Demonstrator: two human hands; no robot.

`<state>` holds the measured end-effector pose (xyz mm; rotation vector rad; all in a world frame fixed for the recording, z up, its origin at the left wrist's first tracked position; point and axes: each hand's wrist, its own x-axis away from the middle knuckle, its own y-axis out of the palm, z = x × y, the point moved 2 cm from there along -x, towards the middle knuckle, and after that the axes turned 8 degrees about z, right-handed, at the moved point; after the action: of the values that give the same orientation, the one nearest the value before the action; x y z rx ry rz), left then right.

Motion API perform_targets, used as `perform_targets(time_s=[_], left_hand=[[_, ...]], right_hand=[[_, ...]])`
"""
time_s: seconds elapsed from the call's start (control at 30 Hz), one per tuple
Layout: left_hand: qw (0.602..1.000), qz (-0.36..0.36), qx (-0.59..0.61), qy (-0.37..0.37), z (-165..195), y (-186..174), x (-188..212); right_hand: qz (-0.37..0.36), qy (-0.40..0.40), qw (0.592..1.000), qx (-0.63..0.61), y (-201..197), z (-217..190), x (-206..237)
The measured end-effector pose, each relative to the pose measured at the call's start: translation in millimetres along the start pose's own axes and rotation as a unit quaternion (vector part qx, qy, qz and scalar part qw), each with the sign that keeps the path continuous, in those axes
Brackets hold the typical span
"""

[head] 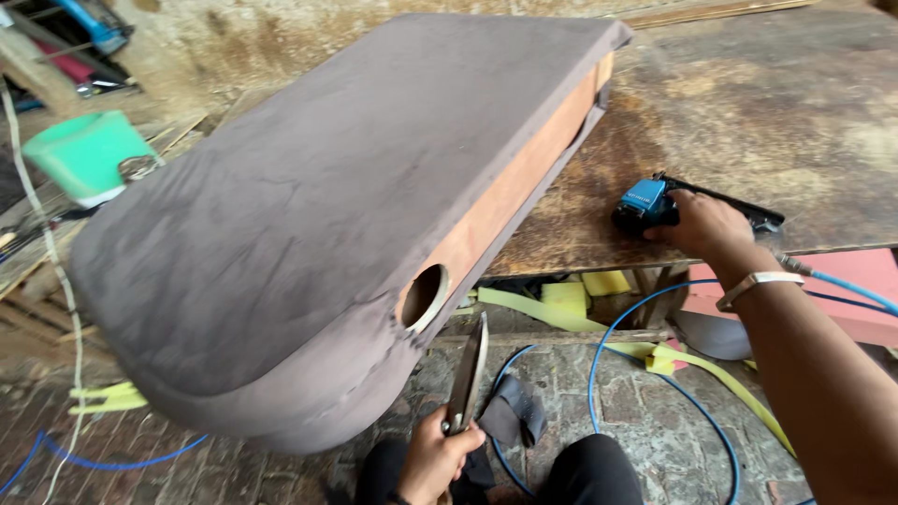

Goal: The person staples gray fabric onto a rectangular cushion using a pneumatic staple gun, trims excess fabric with scissors, and smooths the surface. The cushion is flipped to work on different sides, and the person finishes by inspecting the upholstered piece.

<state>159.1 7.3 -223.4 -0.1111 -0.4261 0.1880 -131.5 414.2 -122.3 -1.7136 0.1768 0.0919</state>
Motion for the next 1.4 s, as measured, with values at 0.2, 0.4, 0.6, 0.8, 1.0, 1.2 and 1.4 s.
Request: perform_targets(time_s=[0.2,0.4,0.6,0.8,1.0,1.2,1.4], left_hand=[[0.997,-0.018,0.025,0.068,33.7,-6.0,40.9],[0.991,-0.022,0.056,0.117,3.3,-32.5,63.5],[0.981,-0.036,0.08,0.17,-25.7,-66.2,79.5],[0.981,-0.02,0.059,0.184,-23.5,-71.4,82.0],[0.981,-0.019,0.047,0.185,-26.6,-73.3,85.9],[0.983,-0.013,0.047,0.176,-29.0,-73.9,84.1],[0.981,-0.012,0.046,0.188,-22.8,-65.9,79.8]], right_hand=[[0.013,-0.012,0.997,-0.071,-16.0,-105.4,91.0],[0.189,0.038,0.798,-0.571,0.3,-194.2,232.3],[0.086,0.189,0.682,-0.701,50.6,-226.0,285.2],[0.042,0.149,0.651,-0.743,56.5,-240.4,287.8],[0.02,0.149,0.663,-0.733,61.5,-254.7,278.0],[0.016,0.142,0.668,-0.73,67.2,-252.2,269.4],[-0.039,0.138,0.737,-0.66,65.6,-251.0,279.9]])
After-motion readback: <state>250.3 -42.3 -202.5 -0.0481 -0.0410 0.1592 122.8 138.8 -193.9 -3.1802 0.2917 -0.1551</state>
